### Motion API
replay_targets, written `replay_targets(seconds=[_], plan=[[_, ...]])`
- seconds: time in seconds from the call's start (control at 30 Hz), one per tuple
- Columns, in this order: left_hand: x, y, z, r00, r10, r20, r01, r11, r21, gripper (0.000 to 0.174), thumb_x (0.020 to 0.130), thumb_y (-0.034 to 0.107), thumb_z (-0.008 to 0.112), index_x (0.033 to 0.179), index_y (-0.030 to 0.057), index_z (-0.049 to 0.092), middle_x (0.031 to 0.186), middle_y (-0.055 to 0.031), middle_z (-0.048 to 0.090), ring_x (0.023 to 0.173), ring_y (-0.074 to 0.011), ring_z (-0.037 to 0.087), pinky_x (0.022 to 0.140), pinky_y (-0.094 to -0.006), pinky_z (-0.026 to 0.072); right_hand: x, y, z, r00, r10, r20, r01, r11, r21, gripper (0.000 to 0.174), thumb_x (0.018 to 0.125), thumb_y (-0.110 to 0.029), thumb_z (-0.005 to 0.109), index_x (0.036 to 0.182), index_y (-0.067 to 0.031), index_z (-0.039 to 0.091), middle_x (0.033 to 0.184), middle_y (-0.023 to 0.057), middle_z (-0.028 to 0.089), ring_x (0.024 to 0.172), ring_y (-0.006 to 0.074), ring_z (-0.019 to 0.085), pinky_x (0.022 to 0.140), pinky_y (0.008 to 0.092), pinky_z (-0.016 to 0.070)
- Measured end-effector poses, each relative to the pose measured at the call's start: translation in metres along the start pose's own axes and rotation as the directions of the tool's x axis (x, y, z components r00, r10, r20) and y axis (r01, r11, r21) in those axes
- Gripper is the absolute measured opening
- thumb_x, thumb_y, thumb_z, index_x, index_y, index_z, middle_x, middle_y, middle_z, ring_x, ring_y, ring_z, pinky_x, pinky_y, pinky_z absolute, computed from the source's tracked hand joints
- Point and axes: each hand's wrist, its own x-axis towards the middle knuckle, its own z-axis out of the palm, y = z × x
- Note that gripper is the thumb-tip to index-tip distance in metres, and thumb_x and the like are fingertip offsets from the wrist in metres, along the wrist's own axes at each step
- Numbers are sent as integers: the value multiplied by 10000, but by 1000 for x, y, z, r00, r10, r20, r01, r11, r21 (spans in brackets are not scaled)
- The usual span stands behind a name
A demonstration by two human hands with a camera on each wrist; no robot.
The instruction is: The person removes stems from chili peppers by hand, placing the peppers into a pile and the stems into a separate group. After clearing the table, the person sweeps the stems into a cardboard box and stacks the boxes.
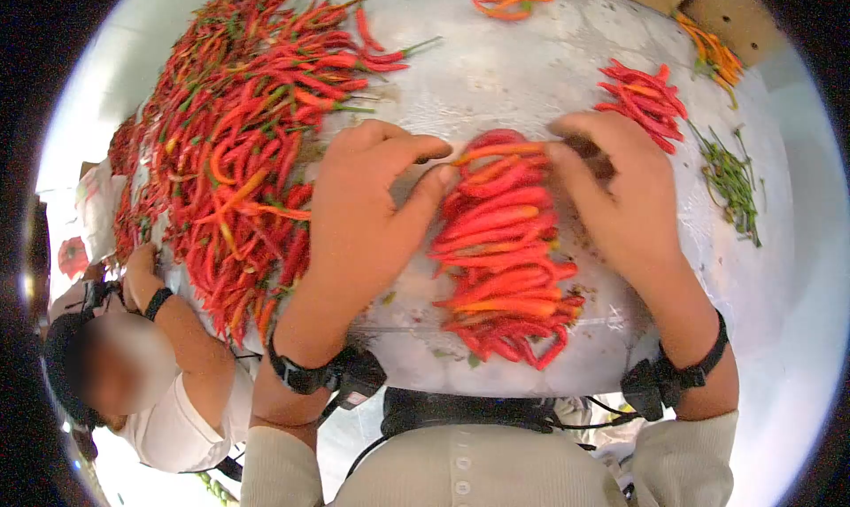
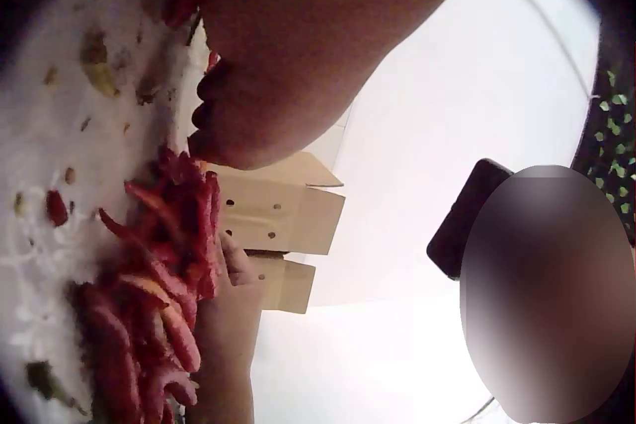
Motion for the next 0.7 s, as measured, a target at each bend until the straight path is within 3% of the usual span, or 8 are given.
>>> replay_targets(seconds=[0.03,0.07,0.17,0.23,0.33,0.43,0.53,0.7], plan=[[0,1,-2,1000,1,-14,-1,1000,1,171,792,144,720,946,68,726,907,-112,637,924,-316,586,835,-422,444,0,0,0,1000,-23,-17,23,1000,-11,172,869,-141,685,1005,-36,672,915,108,661,805,232,637,710,320,501],[1,0,-3,995,33,-91,-33,999,-3,151,763,124,723,904,70,721,857,-106,606,864,-321,562,769,-442,434,0,0,-1,998,-47,-37,46,999,-27,167,872,-138,682,1007,-40,671,917,102,659,807,225,632,702,315,496],[7,-1,-40,934,183,-305,-98,957,275,164,734,127,752,891,84,727,878,-101,617,882,-310,564,782,-429,436,-1,-3,-5,991,-95,-93,96,995,1,132,881,-127,674,990,-53,676,911,77,655,816,195,614,677,299,476],[1,-6,-73,892,100,-441,88,918,387,188,696,137,788,869,91,733,896,-106,626,895,-308,567,806,-420,438,-3,-5,-9,987,-106,-122,109,994,15,118,885,-123,671,982,-55,676,907,69,652,810,186,608,674,299,473],[-14,-17,-107,899,-156,-409,370,770,520,201,676,165,807,844,86,731,898,-107,620,909,-314,570,826,-428,441,-5,-5,-10,983,-109,-148,120,990,72,107,887,-117,667,972,-52,674,906,67,651,810,181,603,665,296,467],[-19,-23,-111,929,-267,-258,370,723,583,229,666,193,819,842,77,731,913,-108,616,933,-316,574,841,-435,447,-5,-6,-10,980,-127,-154,142,986,91,104,887,-117,665,966,-50,673,903,69,651,812,184,603,665,299,468],[-20,-22,-109,919,-313,-239,391,657,645,225,667,204,817,837,81,734,926,-105,615,952,-311,577,847,-442,454,-5,-6,-12,980,-131,-150,147,983,108,107,886,-119,662,965,-47,672,898,74,650,817,197,607,670,307,472],[-22,-34,-108,926,-277,-257,378,676,632,194,678,175,801,840,85,742,934,-110,621,942,-312,579,847,-451,456,-7,-6,-11,969,-171,-177,191,976,105,106,880,-120,663,958,-49,674,893,83,648,815,215,609,675,318,474]])
